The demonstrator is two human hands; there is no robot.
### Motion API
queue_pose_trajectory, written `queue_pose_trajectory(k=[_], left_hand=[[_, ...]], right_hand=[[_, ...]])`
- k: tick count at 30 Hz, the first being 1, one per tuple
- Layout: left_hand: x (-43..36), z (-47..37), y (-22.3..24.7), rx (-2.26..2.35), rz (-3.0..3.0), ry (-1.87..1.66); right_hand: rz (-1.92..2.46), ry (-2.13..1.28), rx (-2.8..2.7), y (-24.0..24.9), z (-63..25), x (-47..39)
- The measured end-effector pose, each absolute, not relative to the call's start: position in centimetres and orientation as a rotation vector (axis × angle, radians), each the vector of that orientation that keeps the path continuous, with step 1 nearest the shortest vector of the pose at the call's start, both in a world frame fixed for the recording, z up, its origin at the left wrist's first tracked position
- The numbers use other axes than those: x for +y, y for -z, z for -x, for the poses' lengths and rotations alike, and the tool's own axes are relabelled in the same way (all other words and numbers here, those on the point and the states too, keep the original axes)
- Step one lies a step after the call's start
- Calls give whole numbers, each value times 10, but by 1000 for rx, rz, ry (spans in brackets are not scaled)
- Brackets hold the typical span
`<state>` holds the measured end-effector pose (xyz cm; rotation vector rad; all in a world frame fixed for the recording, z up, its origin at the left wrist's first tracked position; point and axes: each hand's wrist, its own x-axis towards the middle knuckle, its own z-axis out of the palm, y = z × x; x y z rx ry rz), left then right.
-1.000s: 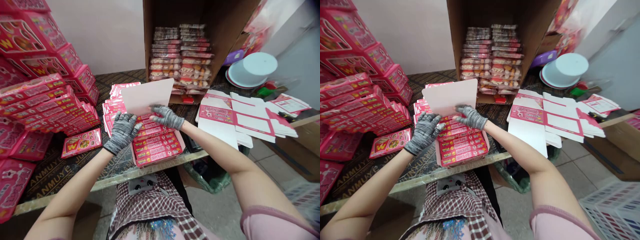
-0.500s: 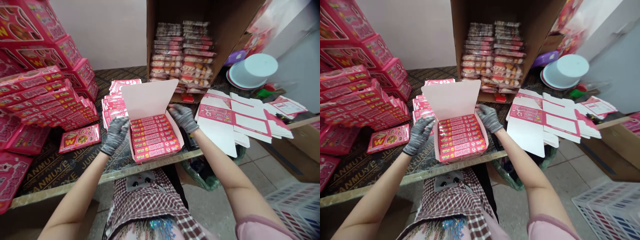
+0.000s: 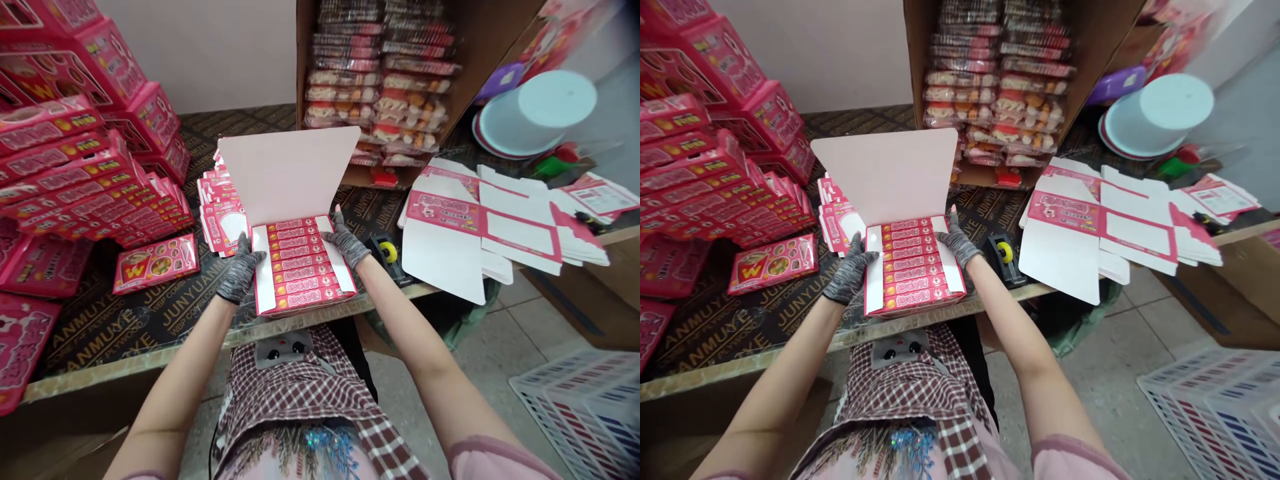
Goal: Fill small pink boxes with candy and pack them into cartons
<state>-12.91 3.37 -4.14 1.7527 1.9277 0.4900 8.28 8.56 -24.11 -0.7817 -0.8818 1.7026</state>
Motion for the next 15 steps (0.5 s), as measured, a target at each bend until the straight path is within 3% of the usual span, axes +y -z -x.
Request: queue_pose_trajectory(k=[6, 9, 15], left_hand=[[92, 135, -3, 1519, -2034, -403], [102, 132, -19, 1465, -2152, -223], [38, 100, 9, 1645, -2502, 157]], right_hand=[[418, -1443, -503, 249, -74, 97], [405, -1480, -503, 254, -77, 80], [641, -1258, -1105, 263, -114, 17]])
